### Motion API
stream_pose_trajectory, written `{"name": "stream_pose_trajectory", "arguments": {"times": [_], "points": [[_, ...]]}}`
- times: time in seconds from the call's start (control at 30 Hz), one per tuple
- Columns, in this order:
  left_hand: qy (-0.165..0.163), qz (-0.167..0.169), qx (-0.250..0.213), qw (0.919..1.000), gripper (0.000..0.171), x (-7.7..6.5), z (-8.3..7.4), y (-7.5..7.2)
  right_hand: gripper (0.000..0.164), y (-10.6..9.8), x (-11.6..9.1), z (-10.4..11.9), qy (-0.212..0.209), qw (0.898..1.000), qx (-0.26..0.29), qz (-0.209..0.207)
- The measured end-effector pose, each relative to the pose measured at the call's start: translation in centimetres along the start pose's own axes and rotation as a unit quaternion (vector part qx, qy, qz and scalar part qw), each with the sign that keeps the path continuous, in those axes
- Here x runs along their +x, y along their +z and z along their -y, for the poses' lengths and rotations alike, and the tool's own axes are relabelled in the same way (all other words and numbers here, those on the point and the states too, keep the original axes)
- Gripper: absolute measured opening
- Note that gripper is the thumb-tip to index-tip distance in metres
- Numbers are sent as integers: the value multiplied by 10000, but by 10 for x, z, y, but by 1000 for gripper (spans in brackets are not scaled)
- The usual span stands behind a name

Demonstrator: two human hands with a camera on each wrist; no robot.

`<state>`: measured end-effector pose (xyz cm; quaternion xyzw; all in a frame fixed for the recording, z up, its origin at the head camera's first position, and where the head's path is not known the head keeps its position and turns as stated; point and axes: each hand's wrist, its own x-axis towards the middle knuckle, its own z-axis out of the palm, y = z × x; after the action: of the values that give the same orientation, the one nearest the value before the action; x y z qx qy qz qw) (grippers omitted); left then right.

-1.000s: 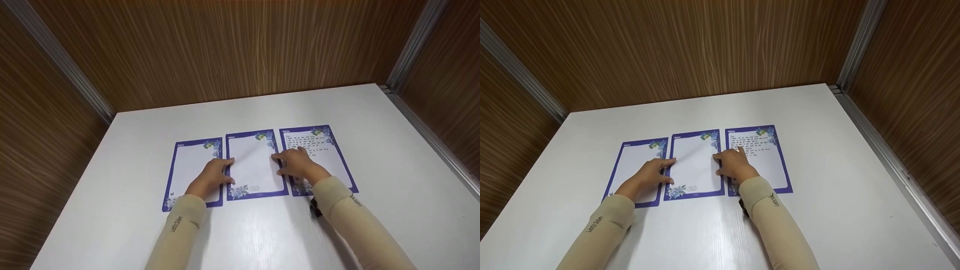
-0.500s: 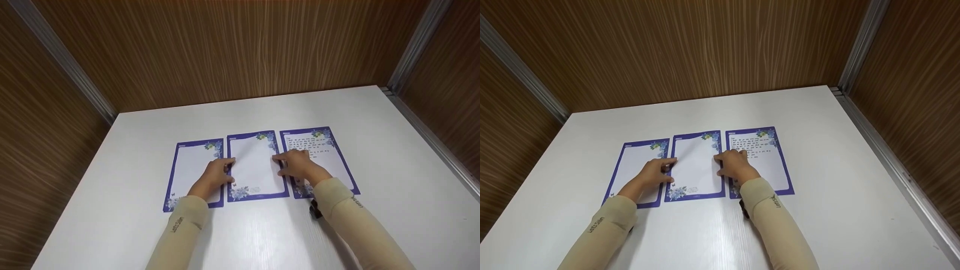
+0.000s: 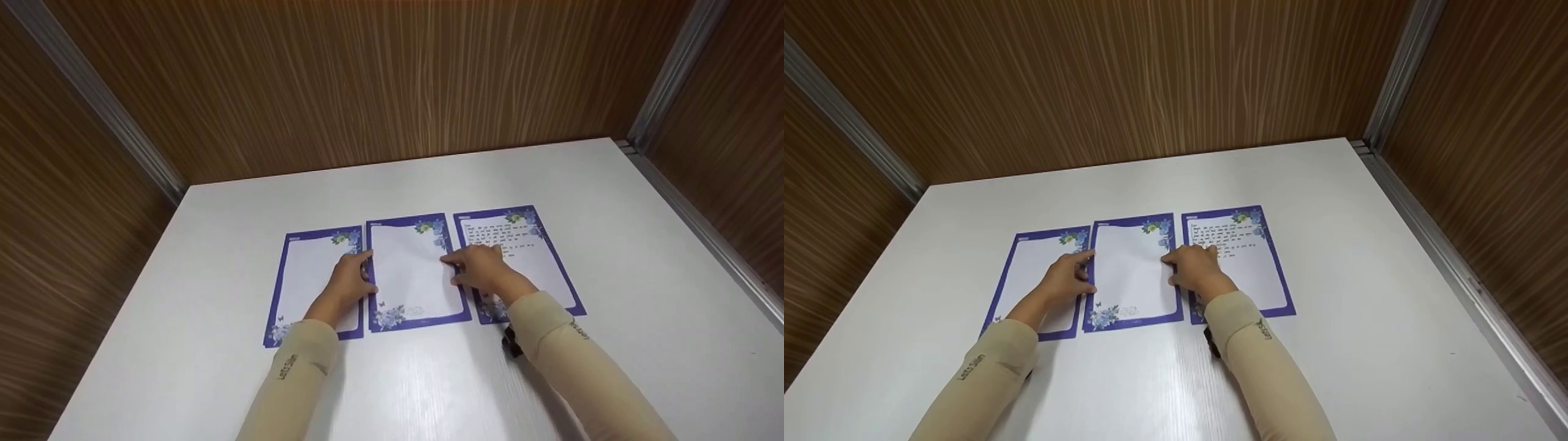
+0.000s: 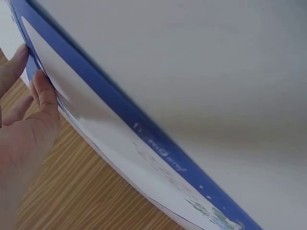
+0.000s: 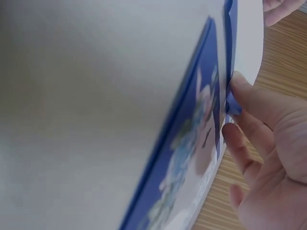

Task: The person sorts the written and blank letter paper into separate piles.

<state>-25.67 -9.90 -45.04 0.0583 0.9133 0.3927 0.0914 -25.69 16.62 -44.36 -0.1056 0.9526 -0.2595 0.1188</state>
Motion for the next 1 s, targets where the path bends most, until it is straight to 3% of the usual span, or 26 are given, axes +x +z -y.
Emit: {"name": "stream_pose_trajectory", "arguments": {"times": [0.23,0.5,0.73,1.0], "points": [[-30,16,-337,9994,78,0,1,-1,52,2,-1,-1,41,9982,603,39],[-65,-281,-255,9993,65,1,3,-3,55,5,2,-3,109,9929,1179,-121],[-193,-545,-493,9971,55,2,3,-5,54,5,5,-2,285,9785,1911,-720],[-431,-803,-872,9920,48,3,1,-8,60,8,9,-5,675,9552,2831,-540]]}}
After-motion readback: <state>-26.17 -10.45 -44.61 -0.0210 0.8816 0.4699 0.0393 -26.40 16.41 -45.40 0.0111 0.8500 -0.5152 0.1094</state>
